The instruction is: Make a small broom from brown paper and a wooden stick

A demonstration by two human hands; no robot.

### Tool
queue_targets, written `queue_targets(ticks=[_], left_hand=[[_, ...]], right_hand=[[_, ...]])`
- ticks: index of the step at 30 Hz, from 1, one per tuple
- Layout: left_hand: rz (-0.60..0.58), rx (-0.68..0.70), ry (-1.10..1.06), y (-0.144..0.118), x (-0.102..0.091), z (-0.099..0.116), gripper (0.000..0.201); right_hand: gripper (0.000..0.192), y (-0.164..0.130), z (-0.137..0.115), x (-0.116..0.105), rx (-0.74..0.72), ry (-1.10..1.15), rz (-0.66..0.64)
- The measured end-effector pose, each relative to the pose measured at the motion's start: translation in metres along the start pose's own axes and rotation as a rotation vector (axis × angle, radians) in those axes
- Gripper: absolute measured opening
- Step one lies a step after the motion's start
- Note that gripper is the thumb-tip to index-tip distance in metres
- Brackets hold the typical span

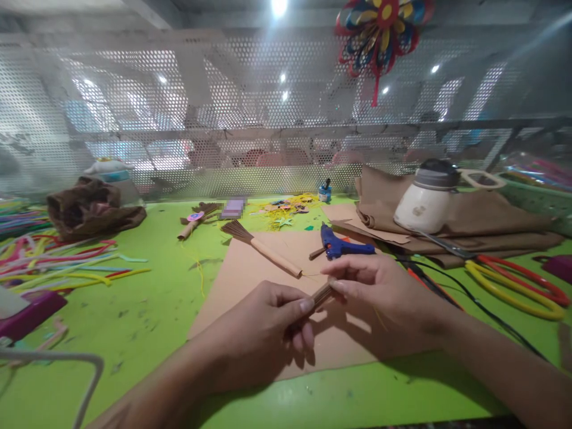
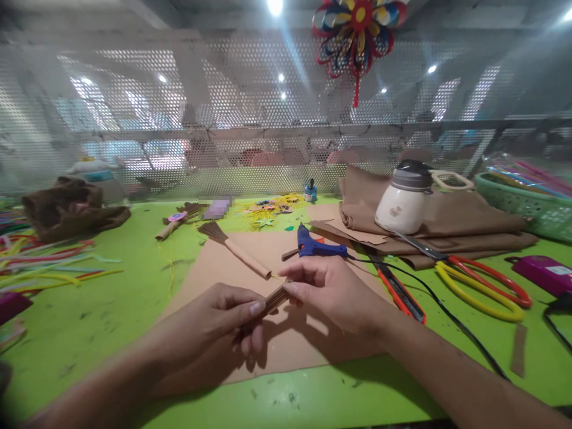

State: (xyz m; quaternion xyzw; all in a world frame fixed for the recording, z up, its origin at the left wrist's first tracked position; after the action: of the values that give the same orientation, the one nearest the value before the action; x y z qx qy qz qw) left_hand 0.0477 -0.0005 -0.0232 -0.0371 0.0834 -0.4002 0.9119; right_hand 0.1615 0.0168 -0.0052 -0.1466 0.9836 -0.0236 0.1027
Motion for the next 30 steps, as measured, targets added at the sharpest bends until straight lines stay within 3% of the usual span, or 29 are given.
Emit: queue_targets(ticks=[10, 16, 30], left_hand=[[-0.021, -0.021, -0.014, -0.001, 0.001, -0.001, 0.047], [-0.054, -0.030, -0.185, -0.002, 0.009, -0.008, 0.046], [-0.067, -0.053, -0.339, 0.000, 0.014, -0.019, 0.028]], right_hand=[[0.019, -0.002, -0.002, 0.002, 0.015, -0.055, 0.004], [0.022, -0.002, -0.002, 0.002, 0.005, -0.060, -0.004], [0.022, 0.000, 0.005, 0.003, 0.003, -0.035, 0.000]])
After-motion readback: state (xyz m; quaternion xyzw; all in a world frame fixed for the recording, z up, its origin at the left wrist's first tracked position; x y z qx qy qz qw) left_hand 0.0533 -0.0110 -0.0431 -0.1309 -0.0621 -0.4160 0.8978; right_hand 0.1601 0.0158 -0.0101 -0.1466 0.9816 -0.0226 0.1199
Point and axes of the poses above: each hand's wrist, its own y-axis towards the middle knuckle, its own x-axis out of the palm, z = x × y, the point moved 9 cm from there along y, towards the middle knuckle, and after that the axes turned 9 degrees about x, right-handed, at the moved point
